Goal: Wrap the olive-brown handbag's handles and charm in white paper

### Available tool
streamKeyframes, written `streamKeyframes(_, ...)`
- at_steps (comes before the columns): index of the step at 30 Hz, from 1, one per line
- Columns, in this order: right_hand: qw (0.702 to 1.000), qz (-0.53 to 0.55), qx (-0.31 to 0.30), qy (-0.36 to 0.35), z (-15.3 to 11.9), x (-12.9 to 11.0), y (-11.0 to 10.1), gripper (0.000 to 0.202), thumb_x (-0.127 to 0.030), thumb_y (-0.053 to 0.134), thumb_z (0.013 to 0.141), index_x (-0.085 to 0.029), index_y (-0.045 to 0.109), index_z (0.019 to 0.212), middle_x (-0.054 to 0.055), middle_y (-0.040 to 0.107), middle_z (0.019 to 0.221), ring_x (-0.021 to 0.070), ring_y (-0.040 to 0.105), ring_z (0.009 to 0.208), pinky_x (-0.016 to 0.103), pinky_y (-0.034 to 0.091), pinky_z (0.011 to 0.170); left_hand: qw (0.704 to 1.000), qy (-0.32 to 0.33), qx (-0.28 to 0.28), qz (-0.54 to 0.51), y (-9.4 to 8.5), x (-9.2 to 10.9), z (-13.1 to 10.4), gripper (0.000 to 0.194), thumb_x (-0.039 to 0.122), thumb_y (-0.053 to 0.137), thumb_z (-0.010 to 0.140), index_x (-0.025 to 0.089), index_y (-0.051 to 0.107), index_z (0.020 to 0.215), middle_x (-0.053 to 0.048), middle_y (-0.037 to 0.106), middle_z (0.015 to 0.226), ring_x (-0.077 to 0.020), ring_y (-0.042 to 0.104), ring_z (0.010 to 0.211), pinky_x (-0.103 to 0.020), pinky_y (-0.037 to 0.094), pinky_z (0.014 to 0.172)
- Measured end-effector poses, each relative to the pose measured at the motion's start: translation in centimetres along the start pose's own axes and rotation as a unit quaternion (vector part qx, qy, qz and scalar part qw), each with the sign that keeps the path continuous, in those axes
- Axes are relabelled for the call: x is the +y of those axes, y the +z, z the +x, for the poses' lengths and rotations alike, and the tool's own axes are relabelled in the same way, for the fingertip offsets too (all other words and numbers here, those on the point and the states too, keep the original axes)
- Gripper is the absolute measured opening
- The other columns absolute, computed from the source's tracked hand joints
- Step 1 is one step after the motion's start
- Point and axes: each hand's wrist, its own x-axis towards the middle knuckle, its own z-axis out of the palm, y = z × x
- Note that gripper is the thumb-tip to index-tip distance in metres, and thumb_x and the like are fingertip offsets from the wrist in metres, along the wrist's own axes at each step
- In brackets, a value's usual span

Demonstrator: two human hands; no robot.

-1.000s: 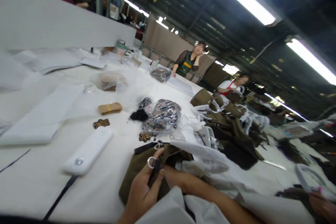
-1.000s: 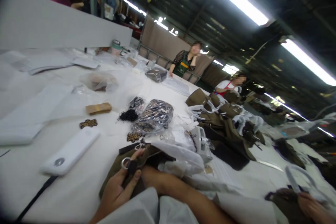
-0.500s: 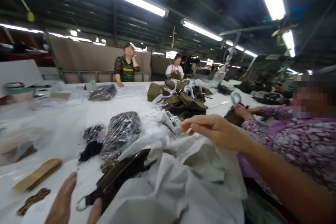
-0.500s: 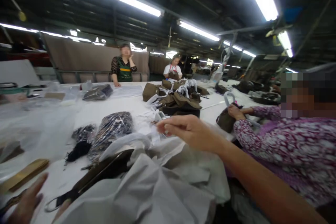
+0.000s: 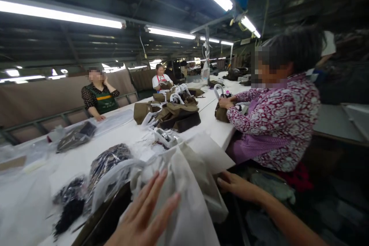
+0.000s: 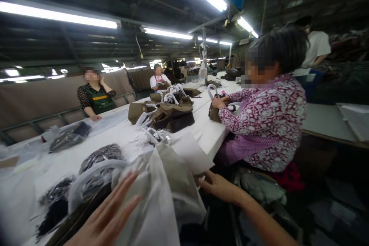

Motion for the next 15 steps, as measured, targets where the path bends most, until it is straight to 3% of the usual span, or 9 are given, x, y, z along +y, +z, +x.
streamKeyframes(3,0.969,0.24,-0.016,-0.064,1.8,-3.5,3.6,0.078,-0.078,0.05,0.086,-0.021,0.053,0.138,0.014,0.061,0.133,0.0282,0.058,0.122,0.043,0.049,0.1,0.999,-0.033,-0.009,-0.003,-1.2,0.7,5.5,0.132,0.048,0.095,0.058,0.037,0.011,0.16,-0.013,0.0,0.168,-0.0456,0.01,0.151,-0.068,0.028,0.115)
streamKeyframes(6,0.911,0.377,-0.146,-0.086,3.4,-7.9,6.8,0.087,-0.087,0.04,0.082,-0.019,0.061,0.132,0.015,0.067,0.124,0.0312,0.06,0.122,0.045,0.049,0.101,0.993,-0.068,-0.034,-0.093,0.5,-0.6,8.8,0.145,0.049,0.097,0.052,0.03,0.002,0.16,-0.019,-0.004,0.167,-0.0437,0.009,0.152,-0.064,0.028,0.117)
streamKeyframes(8,0.89,0.391,-0.177,-0.156,4.3,-10.8,7.9,0.083,-0.085,0.043,0.084,-0.018,0.064,0.128,0.014,0.069,0.119,0.0304,0.061,0.121,0.042,0.05,0.099,0.985,-0.107,0.015,-0.136,1.8,-1.6,9.3,0.13,0.038,0.091,0.063,0.025,0.006,0.16,-0.021,0.01,0.166,-0.0403,0.02,0.151,-0.059,0.032,0.117)
streamKeyframes(9,0.887,0.373,-0.188,-0.197,4.6,-12.1,8.0,0.081,-0.084,0.044,0.084,-0.018,0.066,0.126,0.014,0.07,0.119,0.03,0.061,0.12,0.041,0.051,0.099,0.978,-0.135,0.056,-0.15,2.2,-2.0,9.2,0.115,0.033,0.085,0.068,0.022,0.015,0.159,-0.021,0.027,0.162,-0.0383,0.034,0.146,-0.055,0.037,0.115)
streamKeyframes(11,0.895,0.294,-0.195,-0.272,5.0,-14.2,7.4,0.077,-0.079,0.049,0.086,-0.016,0.068,0.125,0.013,0.07,0.121,0.0291,0.062,0.12,0.039,0.05,0.101,0.955,-0.195,0.13,-0.182,2.1,-2.6,8.4,0.075,0.029,0.072,0.075,0.017,0.045,0.144,-0.014,0.063,0.133,-0.0318,0.063,0.118,-0.045,0.053,0.099)
streamKeyframes(12,0.904,0.239,-0.186,-0.303,5.1,-14.9,6.9,0.073,-0.075,0.052,0.088,-0.017,0.067,0.128,0.012,0.069,0.125,0.0285,0.061,0.121,0.039,0.048,0.104,0.941,-0.227,0.16,-0.195,1.8,-2.9,7.8,0.054,0.032,0.068,0.077,0.016,0.059,0.127,-0.009,0.073,0.111,-0.0284,0.071,0.097,-0.039,0.059,0.086)
streamKeyframes(13,0.914,0.18,-0.153,-0.33,5.0,-15.2,6.4,0.068,-0.07,0.056,0.089,-0.018,0.066,0.131,0.011,0.067,0.129,0.0278,0.06,0.124,0.039,0.045,0.108,0.925,-0.26,0.187,-0.202,1.3,-3.1,7.3,0.037,0.037,0.065,0.076,0.016,0.067,0.107,-0.005,0.075,0.091,-0.0258,0.071,0.079,-0.035,0.06,0.072)
streamKeyframes(15,0.931,0.072,-0.039,-0.357,5.1,-14.8,5.8,0.062,-0.059,0.063,0.09,-0.021,0.061,0.138,0.01,0.062,0.138,0.0271,0.054,0.131,0.041,0.037,0.116,0.895,-0.318,0.246,-0.192,0.3,-3.7,6.2,0.028,0.045,0.062,0.075,0.017,0.068,0.081,-0.004,0.073,0.072,-0.0249,0.068,0.064,-0.033,0.057,0.059)
